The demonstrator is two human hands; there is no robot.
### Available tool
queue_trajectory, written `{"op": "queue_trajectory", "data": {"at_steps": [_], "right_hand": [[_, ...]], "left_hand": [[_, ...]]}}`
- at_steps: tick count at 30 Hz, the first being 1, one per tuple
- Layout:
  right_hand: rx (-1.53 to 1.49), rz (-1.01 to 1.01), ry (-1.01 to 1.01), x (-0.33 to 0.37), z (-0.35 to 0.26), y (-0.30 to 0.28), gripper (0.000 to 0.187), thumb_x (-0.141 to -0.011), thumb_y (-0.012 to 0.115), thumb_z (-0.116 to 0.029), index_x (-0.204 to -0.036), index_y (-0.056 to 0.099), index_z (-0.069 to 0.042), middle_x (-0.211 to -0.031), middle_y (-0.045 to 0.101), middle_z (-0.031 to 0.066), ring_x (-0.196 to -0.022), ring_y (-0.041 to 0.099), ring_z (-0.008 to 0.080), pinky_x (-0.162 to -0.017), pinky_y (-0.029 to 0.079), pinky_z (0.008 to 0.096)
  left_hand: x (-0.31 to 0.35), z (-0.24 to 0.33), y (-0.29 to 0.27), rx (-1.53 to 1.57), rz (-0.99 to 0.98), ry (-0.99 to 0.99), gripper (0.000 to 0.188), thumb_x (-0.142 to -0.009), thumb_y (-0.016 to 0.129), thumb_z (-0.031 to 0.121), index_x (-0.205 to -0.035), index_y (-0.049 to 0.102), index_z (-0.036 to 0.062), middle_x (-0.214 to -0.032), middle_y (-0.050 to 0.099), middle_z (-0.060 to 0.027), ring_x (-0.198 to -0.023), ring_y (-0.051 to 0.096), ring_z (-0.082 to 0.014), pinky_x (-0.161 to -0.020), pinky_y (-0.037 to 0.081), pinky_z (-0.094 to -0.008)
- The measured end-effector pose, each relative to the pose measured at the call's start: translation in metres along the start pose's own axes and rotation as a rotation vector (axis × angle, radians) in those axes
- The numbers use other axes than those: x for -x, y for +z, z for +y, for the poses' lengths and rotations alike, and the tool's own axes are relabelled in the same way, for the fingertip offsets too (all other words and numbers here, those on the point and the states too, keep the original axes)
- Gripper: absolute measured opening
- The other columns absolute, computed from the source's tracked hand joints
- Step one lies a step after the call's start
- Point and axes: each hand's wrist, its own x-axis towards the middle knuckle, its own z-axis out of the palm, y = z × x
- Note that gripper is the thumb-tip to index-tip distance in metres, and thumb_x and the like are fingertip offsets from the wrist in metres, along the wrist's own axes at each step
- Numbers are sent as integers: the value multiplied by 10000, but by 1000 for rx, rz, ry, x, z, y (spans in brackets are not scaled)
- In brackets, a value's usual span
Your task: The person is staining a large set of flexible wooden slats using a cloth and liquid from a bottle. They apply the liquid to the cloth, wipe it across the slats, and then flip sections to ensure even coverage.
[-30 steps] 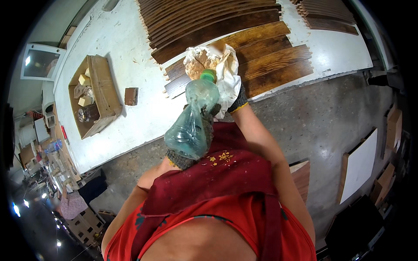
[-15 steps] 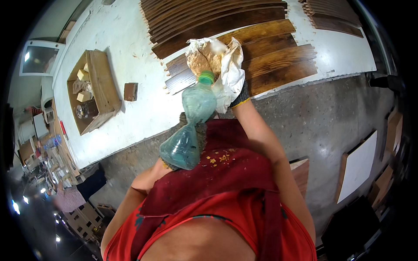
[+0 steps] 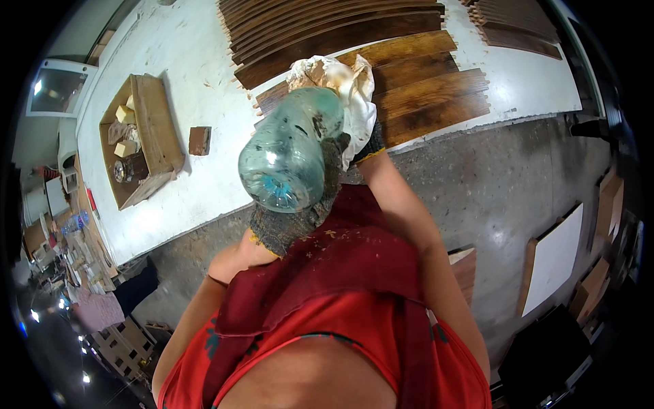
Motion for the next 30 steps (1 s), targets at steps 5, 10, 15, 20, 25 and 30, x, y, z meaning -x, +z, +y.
{"op": "queue_trajectory", "data": {"at_steps": [5,10,15,20,25,30], "right_hand": [[6,14,0,1,1,-1,393,-922,516,-265,-1227,549,-20,-1159,579,181,-1070,575,333,-981,444,442],[2,16,-10,-1,-1,1,388,-923,517,-263,-1222,554,-19,-1153,582,181,-1067,576,334,-981,443,445],[7,19,-12,-4,-3,1,383,-923,518,-261,-1218,559,-19,-1147,585,181,-1064,577,336,-982,441,448],[-2,9,-19,-6,-4,3,379,-924,519,-258,-1213,563,-18,-1141,588,181,-1061,577,337,-982,440,451],[-27,55,-1,-5,-8,-20,374,-924,519,-256,-1208,568,-17,-1134,591,181,-1059,578,339,-982,438,454],[-199,359,54,-6,-27,-107,369,-925,520,-254,-1203,573,-17,-1128,594,181,-1056,579,340,-982,437,457]], "left_hand": [[-2,13,4,-36,9,13,426,-911,591,116,-1311,486,17,-1165,605,-137,-997,617,-233,-872,523,-384],[-15,11,4,-46,33,22,446,-893,607,108,-1311,482,18,-1165,604,-144,-995,616,-245,-868,521,-396],[-17,8,5,-50,55,34,466,-876,624,100,-1312,478,19,-1165,603,-151,-993,615,-257,-863,519,-408],[-12,8,7,-63,85,84,488,-859,640,92,-1312,474,20,-1164,602,-159,-991,614,-269,-859,517,-420],[23,51,38,-255,225,423,510,-842,657,84,-1312,470,22,-1164,601,-166,-989,612,-281,-855,515,-432],[36,148,64,-1073,393,1186,622,-782,739,106,-1330,457,17,-1196,575,-147,-1042,577,-252,-896,489,-398]]}}
